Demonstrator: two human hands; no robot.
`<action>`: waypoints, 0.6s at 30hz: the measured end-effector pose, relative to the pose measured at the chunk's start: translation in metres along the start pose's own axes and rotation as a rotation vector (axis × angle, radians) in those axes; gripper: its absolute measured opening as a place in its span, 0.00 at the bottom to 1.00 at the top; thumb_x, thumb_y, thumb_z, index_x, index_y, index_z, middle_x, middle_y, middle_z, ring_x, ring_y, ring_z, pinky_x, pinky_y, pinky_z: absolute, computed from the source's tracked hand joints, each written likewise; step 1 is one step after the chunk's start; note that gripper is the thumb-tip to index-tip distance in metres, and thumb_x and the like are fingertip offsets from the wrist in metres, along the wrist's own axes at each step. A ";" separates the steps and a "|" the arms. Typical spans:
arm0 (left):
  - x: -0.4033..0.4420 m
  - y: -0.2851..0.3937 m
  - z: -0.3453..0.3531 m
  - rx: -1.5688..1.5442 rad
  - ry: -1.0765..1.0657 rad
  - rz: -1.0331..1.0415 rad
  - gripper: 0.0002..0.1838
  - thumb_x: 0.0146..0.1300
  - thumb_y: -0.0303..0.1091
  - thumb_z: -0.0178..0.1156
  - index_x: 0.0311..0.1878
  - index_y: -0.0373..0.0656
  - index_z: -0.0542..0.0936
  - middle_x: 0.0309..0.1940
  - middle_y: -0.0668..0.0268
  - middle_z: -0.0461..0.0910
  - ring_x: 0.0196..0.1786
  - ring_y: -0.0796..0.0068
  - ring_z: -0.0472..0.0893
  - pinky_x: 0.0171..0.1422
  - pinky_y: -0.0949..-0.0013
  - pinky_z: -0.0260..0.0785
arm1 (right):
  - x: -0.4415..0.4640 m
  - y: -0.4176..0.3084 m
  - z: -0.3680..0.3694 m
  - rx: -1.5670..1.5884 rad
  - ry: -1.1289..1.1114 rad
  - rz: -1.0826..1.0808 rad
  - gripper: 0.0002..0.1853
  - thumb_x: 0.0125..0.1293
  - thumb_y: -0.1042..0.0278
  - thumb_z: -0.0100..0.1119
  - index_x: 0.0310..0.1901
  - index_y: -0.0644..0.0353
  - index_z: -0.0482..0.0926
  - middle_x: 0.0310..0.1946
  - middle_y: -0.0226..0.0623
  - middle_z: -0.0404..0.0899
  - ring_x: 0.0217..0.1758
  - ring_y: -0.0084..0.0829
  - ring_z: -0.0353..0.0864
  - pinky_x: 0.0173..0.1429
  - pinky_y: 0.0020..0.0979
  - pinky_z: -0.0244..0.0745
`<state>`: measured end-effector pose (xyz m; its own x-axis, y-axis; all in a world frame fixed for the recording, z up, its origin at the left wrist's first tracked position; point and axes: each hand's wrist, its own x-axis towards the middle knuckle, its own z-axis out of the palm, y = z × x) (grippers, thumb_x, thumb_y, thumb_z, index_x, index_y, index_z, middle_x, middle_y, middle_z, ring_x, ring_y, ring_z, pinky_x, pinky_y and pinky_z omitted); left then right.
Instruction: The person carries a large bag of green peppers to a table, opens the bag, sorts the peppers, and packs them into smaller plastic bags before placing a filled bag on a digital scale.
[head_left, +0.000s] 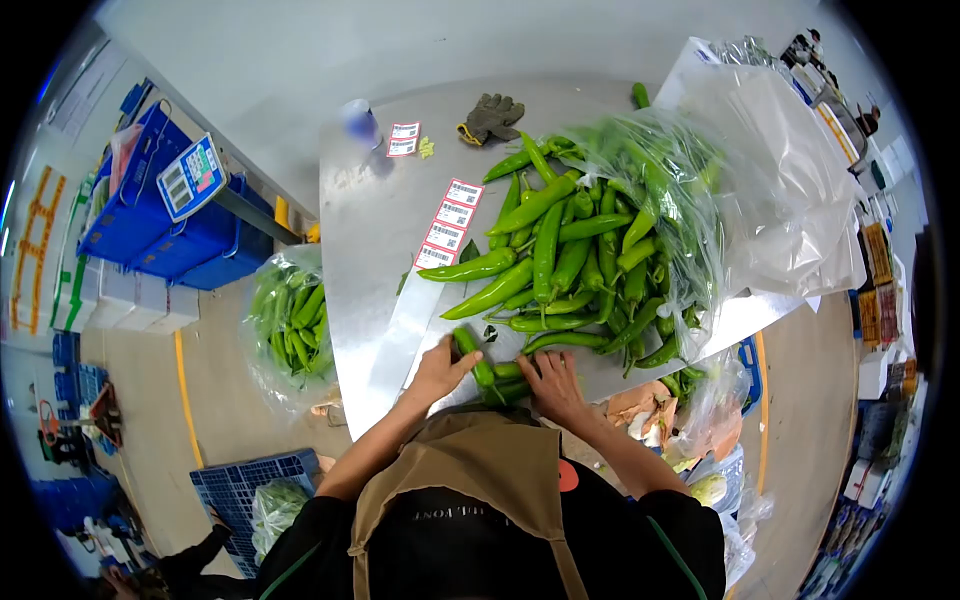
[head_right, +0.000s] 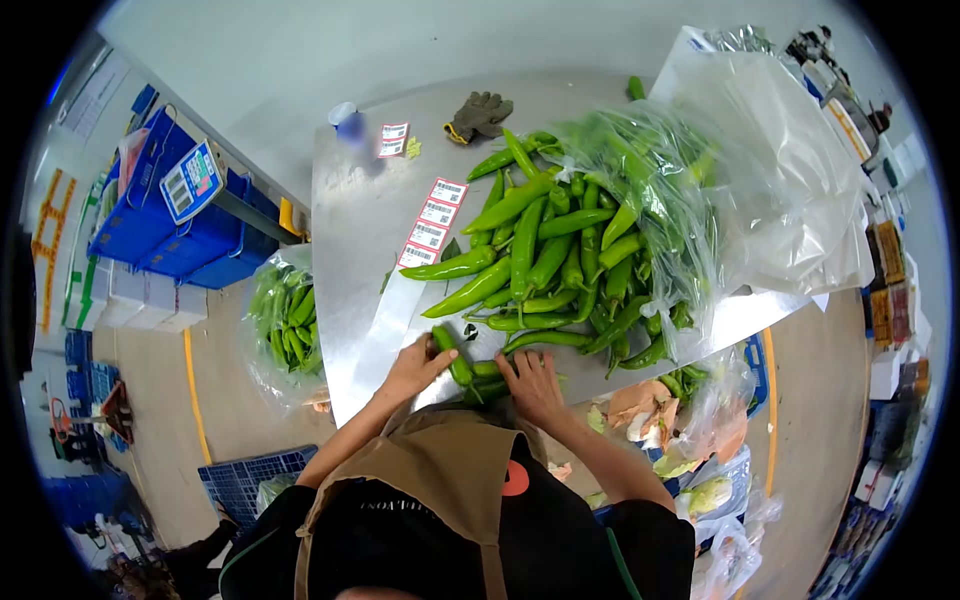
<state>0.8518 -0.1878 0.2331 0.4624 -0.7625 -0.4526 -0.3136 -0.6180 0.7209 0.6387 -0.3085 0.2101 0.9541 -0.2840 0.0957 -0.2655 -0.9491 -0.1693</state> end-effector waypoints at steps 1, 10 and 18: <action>0.000 0.004 -0.001 0.087 0.153 0.100 0.27 0.56 0.40 0.65 0.52 0.31 0.70 0.38 0.49 0.77 0.37 0.50 0.79 0.39 0.59 0.73 | 0.003 0.004 0.002 0.027 -0.037 -0.007 0.33 0.44 0.72 0.61 0.58 0.59 0.67 0.41 0.45 0.70 0.48 0.46 0.69 0.54 0.47 0.63; 0.080 0.020 -0.023 0.584 0.314 0.527 0.46 0.43 0.39 0.71 0.65 0.39 0.59 0.60 0.45 0.61 0.64 0.44 0.60 0.67 0.47 0.52 | 0.000 0.027 -0.075 0.316 -0.204 0.162 0.32 0.38 0.69 0.66 0.50 0.62 0.68 0.36 0.50 0.76 0.39 0.54 0.77 0.41 0.43 0.74; 0.115 0.023 -0.001 0.691 0.246 0.481 0.46 0.41 0.38 0.68 0.66 0.40 0.58 0.43 0.52 0.73 0.49 0.53 0.72 0.55 0.53 0.62 | 0.102 0.033 -0.103 0.224 0.430 0.679 0.32 0.49 0.63 0.65 0.54 0.66 0.64 0.43 0.55 0.74 0.43 0.54 0.76 0.42 0.45 0.75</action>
<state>0.8984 -0.2892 0.1982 0.2914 -0.9566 0.0021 -0.9160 -0.2784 0.2889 0.7126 -0.3825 0.3148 0.4483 -0.8549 0.2610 -0.6863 -0.5163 -0.5123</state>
